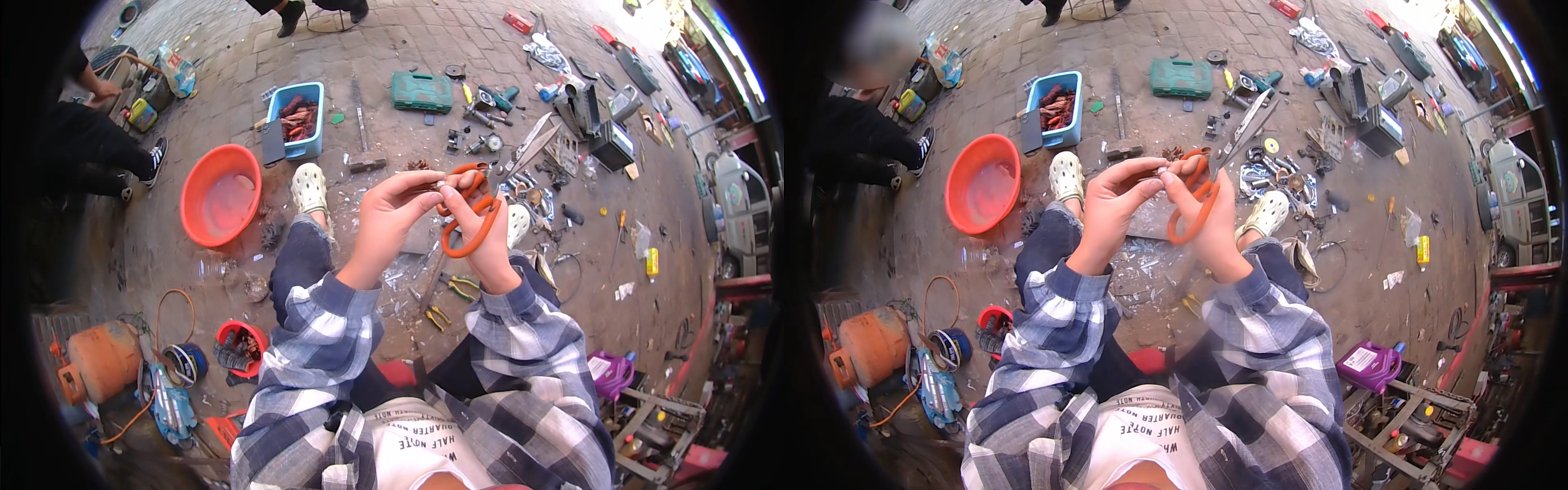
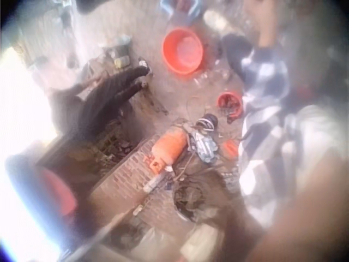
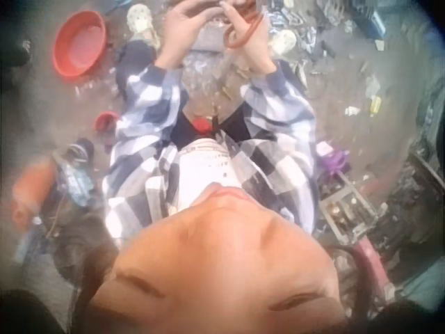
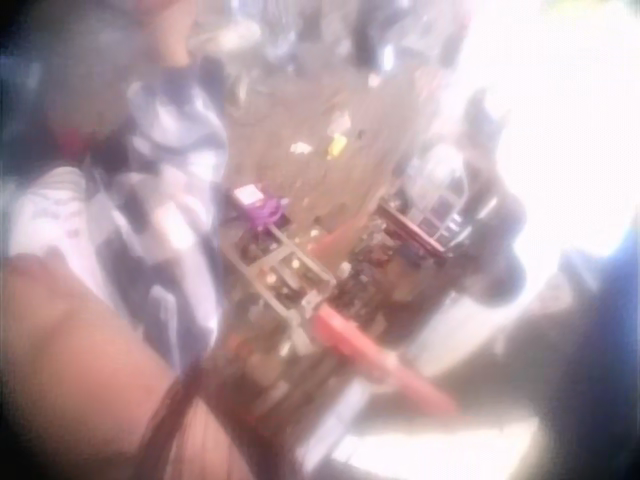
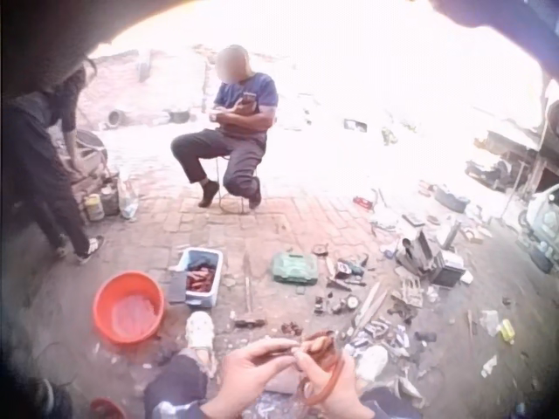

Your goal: The person uses orange-handled shears to cut small metal pieces while sitting on the floor. They repeatedly pick up pieces, cut them, and occasionally use a hammer to flatten or shape the metal.

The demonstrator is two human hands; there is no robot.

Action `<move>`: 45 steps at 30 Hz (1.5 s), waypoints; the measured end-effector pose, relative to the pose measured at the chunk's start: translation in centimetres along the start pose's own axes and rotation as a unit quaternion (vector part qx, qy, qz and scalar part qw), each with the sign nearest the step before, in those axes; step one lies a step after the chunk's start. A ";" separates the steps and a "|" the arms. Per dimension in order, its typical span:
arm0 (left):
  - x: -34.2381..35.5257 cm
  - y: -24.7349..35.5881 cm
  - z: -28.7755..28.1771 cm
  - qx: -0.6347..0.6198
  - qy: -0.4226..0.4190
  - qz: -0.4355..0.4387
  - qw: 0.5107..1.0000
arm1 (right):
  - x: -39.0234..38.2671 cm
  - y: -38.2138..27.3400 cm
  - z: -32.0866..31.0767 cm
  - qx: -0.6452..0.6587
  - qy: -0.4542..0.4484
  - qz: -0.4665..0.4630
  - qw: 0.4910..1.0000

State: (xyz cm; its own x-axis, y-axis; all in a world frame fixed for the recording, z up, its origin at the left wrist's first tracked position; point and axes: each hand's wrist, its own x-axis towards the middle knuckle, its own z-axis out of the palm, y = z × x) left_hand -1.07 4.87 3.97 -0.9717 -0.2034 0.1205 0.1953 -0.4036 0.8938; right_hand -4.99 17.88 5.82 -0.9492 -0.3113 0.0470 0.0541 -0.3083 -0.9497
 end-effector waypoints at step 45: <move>-1.3 3.0 -3.5 0.079 0.030 0.079 0.993 | -0.6 -0.3 0.0 -0.555 -0.136 -0.188 0.799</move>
State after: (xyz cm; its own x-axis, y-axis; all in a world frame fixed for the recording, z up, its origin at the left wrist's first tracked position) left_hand 1.24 0.78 4.93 -0.9196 -0.3085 0.2432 0.3171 -0.2175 0.9231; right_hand -4.38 18.15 6.11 -0.7227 -0.6151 0.3151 -0.6707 0.5142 -0.5345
